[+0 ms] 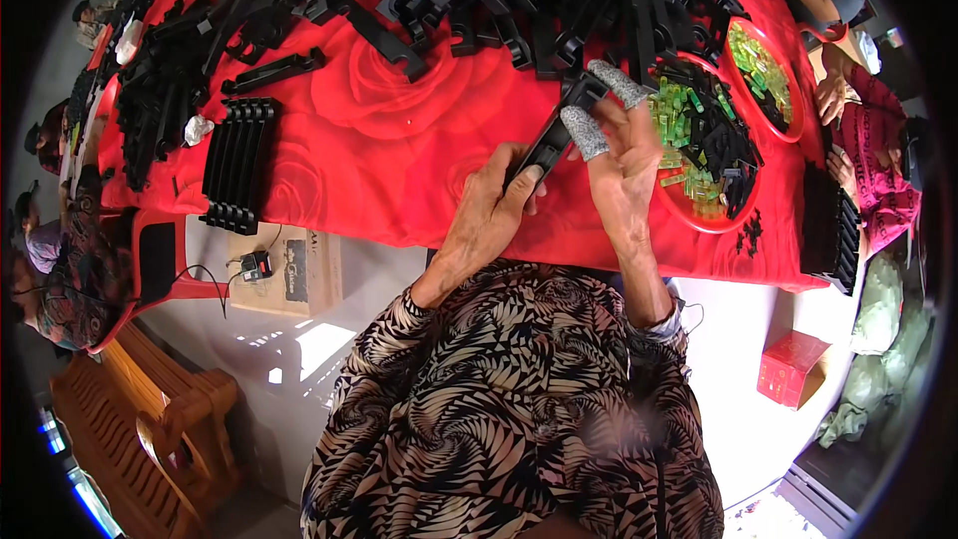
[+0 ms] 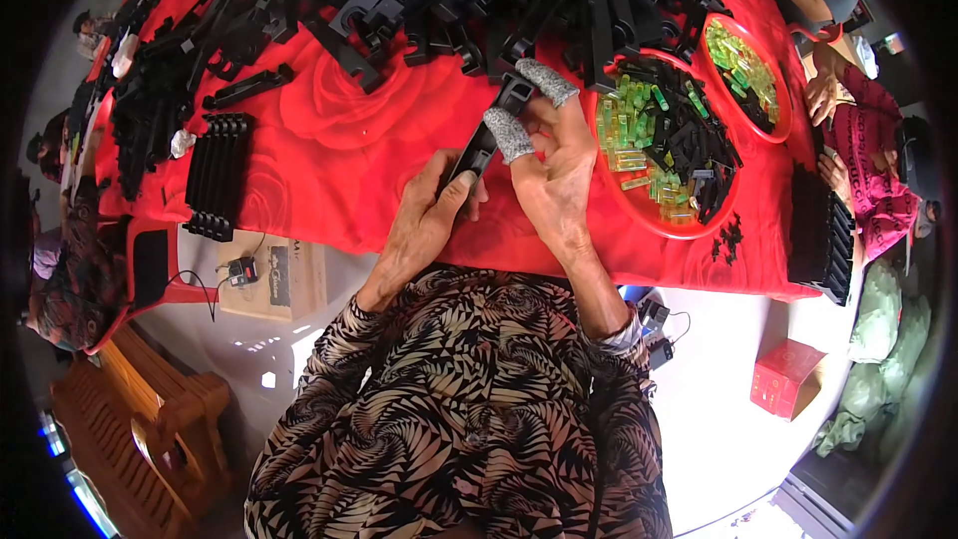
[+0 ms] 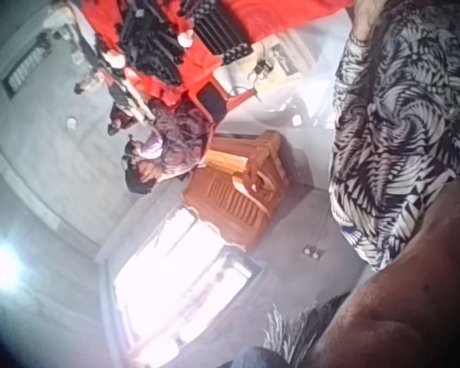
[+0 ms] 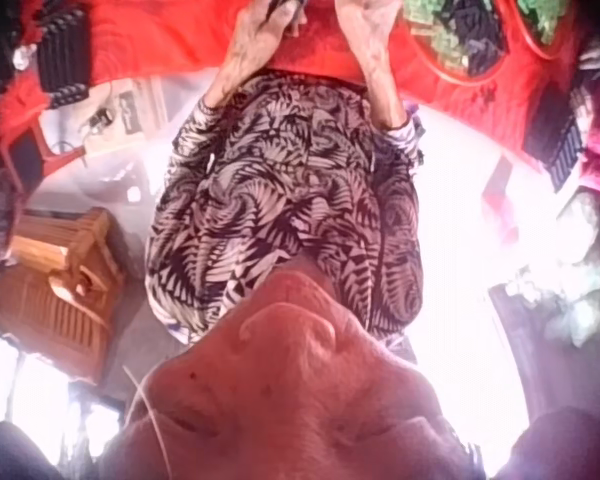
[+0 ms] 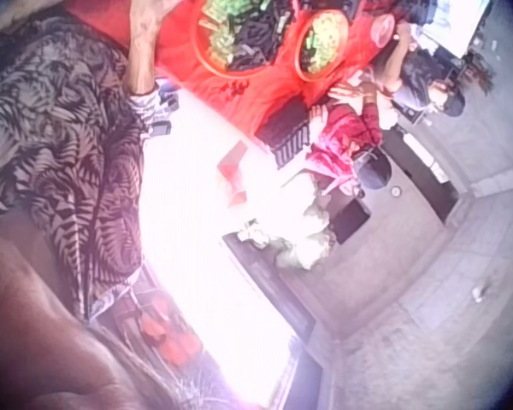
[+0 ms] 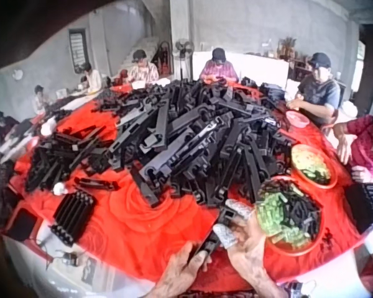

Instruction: Wiping and inspecting black plastic components at a workshop table in a manufacturing facility.

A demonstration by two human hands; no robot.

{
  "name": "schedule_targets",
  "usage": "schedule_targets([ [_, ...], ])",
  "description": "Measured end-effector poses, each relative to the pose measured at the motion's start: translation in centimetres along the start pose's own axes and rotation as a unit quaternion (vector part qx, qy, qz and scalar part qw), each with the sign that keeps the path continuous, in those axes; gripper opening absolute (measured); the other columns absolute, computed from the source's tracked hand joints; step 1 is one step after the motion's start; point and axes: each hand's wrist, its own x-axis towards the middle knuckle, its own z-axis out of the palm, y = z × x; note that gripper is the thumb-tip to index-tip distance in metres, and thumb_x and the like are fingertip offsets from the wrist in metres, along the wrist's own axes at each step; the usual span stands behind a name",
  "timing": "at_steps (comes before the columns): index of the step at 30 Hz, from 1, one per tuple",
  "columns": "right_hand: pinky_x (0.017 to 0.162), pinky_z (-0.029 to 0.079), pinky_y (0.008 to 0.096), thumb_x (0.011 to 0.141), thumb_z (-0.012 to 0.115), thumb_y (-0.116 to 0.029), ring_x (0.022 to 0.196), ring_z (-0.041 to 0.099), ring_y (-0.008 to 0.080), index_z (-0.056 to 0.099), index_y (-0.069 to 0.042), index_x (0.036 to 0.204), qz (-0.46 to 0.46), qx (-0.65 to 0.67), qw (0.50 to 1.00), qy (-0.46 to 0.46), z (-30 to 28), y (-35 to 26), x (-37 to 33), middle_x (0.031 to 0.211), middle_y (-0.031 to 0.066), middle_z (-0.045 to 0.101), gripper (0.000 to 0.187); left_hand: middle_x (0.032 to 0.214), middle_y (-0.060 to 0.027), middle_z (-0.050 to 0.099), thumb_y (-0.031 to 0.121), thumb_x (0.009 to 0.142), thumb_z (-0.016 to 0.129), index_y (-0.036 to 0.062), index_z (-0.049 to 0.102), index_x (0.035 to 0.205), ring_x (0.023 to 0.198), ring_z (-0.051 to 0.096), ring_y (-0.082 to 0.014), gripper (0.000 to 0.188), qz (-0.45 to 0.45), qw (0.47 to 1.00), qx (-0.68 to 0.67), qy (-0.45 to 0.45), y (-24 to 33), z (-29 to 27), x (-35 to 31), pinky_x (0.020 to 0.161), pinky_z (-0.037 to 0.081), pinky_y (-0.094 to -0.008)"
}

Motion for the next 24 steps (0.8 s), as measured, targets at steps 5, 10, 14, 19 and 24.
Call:
schedule_targets([
  [5,0.075,0.053,0.0239,0.083,0.076,0.002,0.096,0.063,0.0117,0.052,-0.004,0.132,-0.006,-0.062,0.998,-0.024,-1.9,0.1,0.3,0.109,0.0065,0.064,0.054,0.077,-0.0037,0.061,0.017,0.102,0.052,-0.0021,0.057,0.103,0.065,0.054,-0.0095,0.020,-0.053,0.998,0.025,-0.024,0.4,-0.4,-0.3,0.060,0.044,-0.0262],
  [10,0.089,0.052,0.0357,0.073,0.083,-0.004,0.108,0.060,0.0243,0.058,-0.003,0.126,-0.181,-0.311,0.926,-0.115,-3.4,-3.6,0.9,0.121,0.0133,0.063,0.059,0.072,-0.0078,0.058,0.017,0.100,0.057,-0.0020,0.059,0.098,0.061,0.054,-0.0159,0.020,0.002,0.991,0.133,-0.035,1.2,-2.1,-0.4,0.058,0.043,-0.0325],
  [14,0.096,0.045,0.0431,0.070,0.080,-0.004,0.110,0.056,0.0337,0.061,0.001,0.117,-0.241,-0.439,0.823,-0.268,-4.4,-5.1,1.4,0.121,0.0155,0.061,0.051,0.072,-0.0170,0.055,0.016,0.095,0.062,-0.0026,0.057,0.096,0.061,0.053,-0.0306,0.020,0.046,0.968,0.241,-0.050,2.4,-3.0,-0.4,0.060,0.042,-0.0409],
  [19,0.086,0.044,0.0476,0.075,0.068,-0.002,0.100,0.056,0.0361,0.060,0.002,0.102,-0.194,-0.506,0.748,-0.382,-4.5,-5.5,2.4,0.100,0.0150,0.060,0.028,0.074,-0.0222,0.056,0.015,0.092,0.065,-0.0023,0.057,0.095,0.068,0.054,-0.0415,0.019,0.085,0.951,0.289,-0.073,2.3,-3.4,-0.6,0.061,0.042,-0.0455],
  [24,0.078,0.044,0.0508,0.076,0.061,-0.003,0.092,0.058,0.0410,0.055,0.001,0.094,-0.107,-0.466,0.747,-0.461,-3.9,-5.3,2.9,0.091,0.0180,0.058,0.020,0.075,-0.0221,0.058,0.014,0.090,0.066,-0.0012,0.058,0.098,0.071,0.057,-0.0428,0.019,0.088,0.941,0.306,-0.112,2.6,-3.5,-0.4,0.061,0.043,-0.0474],
])
